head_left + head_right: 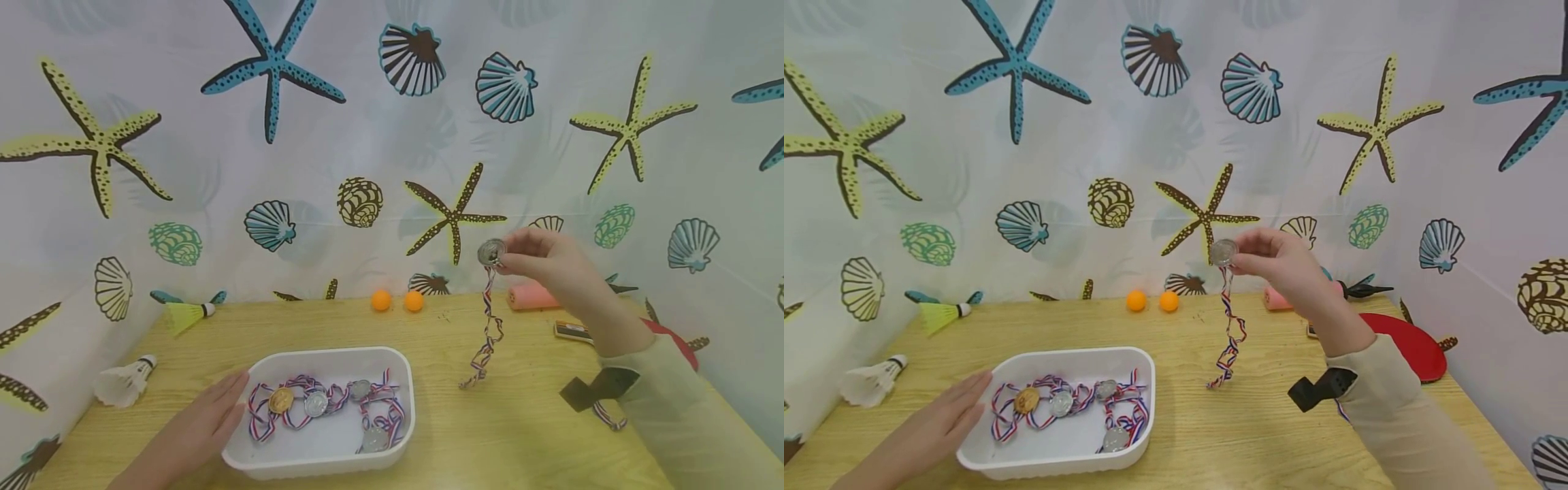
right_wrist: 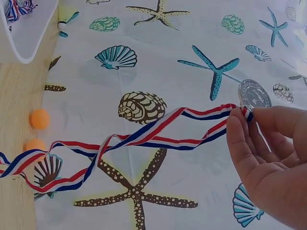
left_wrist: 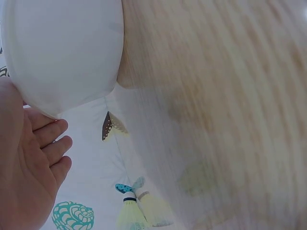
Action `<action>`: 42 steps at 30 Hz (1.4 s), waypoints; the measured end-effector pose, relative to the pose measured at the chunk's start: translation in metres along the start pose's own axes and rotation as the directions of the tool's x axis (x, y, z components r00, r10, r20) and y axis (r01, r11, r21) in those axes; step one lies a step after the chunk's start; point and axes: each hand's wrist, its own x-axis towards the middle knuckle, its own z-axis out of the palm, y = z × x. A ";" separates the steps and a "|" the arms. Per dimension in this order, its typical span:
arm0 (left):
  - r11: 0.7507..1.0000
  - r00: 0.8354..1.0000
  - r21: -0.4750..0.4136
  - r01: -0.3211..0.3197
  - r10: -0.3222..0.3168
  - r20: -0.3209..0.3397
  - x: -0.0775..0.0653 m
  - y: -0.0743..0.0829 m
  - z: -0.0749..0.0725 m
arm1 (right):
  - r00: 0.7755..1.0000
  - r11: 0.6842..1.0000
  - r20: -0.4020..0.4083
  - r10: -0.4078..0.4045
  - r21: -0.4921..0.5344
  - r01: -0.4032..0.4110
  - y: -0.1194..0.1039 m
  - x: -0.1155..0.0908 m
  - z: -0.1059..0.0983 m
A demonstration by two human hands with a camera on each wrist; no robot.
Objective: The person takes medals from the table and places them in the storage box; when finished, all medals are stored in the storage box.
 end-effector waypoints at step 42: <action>0.999 0.997 0.007 -0.046 0.046 -0.054 -0.002 -0.001 0.001 | 0.891 0.916 0.301 -0.340 0.319 0.242 -0.087 0.016 0.132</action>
